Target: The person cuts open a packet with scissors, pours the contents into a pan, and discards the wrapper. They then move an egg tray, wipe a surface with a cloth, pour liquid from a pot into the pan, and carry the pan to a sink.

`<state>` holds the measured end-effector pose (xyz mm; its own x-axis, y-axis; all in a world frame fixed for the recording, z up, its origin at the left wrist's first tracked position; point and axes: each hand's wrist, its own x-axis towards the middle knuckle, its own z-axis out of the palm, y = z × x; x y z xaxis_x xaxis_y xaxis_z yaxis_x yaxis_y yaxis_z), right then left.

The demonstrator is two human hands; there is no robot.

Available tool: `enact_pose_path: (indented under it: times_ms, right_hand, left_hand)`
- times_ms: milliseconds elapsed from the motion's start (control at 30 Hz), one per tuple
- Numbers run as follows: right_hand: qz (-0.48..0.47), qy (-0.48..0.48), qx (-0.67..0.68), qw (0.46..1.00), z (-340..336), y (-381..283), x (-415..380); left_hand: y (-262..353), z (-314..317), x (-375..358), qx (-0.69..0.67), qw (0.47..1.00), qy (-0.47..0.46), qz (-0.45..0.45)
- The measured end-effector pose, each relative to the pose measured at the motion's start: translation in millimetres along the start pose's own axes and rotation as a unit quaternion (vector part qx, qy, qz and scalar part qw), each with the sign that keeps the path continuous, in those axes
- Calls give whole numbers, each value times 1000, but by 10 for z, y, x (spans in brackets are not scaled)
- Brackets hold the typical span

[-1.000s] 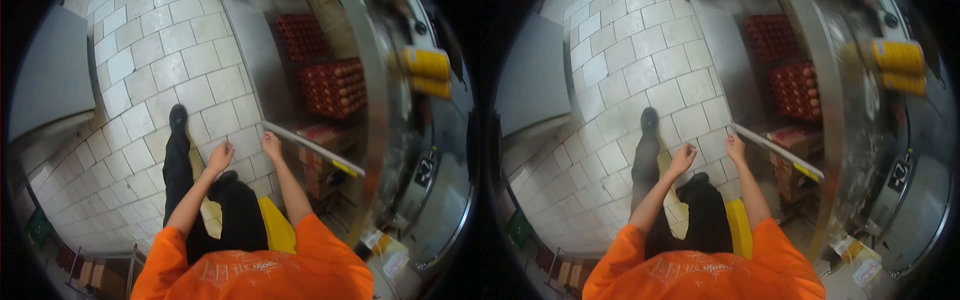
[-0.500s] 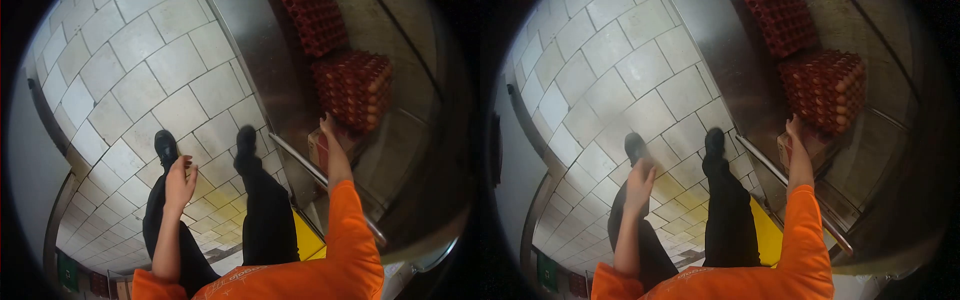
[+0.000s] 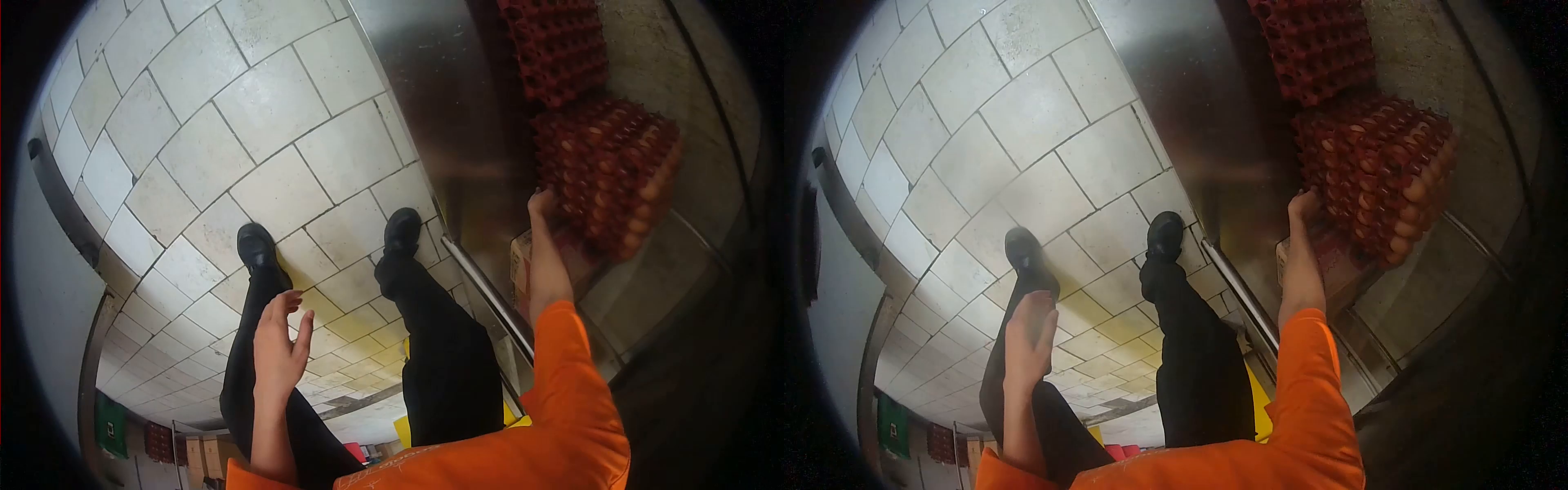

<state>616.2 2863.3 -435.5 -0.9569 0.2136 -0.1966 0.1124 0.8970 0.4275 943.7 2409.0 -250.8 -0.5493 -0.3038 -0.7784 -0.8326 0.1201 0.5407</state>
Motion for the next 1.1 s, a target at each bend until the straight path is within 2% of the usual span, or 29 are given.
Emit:
enact_pose_path:
  times_ms: [33,100,200,333,400,533,733,800,933,1000,1100]
  right_hand:
    - [-1,0,1,1000,-42,-70,-21]
    - [75,-40,15,996,-229,-279,-168]
    - [98,-30,-18,995,-330,-509,-342]
    - [62,4,-24,998,-294,-466,-398]
    - [55,-43,2,998,-394,-484,-431]
    - [65,-62,4,996,-302,-419,-359]
    - [-12,-81,35,996,-228,-300,-294]
    - [32,-118,13,992,-500,-446,-438]
    - [6,-88,24,996,-380,-379,-465]
    - [39,-112,4,993,-524,-456,-565]
    - [1,-108,-31,994,-247,-298,-421]
  left_hand:
    - [25,17,13,0,1000,1,0]
    - [55,92,41,-15,1000,5,14]
    - [82,145,65,-8,1000,10,-3]
    - [-19,207,55,27,1000,10,2]
    - [-58,223,23,40,999,26,21]
    - [-115,212,-27,38,999,39,9]
    - [-290,224,-115,11,999,44,-7]
    - [-356,244,-146,41,998,54,0]
    - [-361,311,-167,29,997,76,8]
    - [-323,328,-161,38,996,76,12]
    - [-324,359,-132,30,997,70,13]
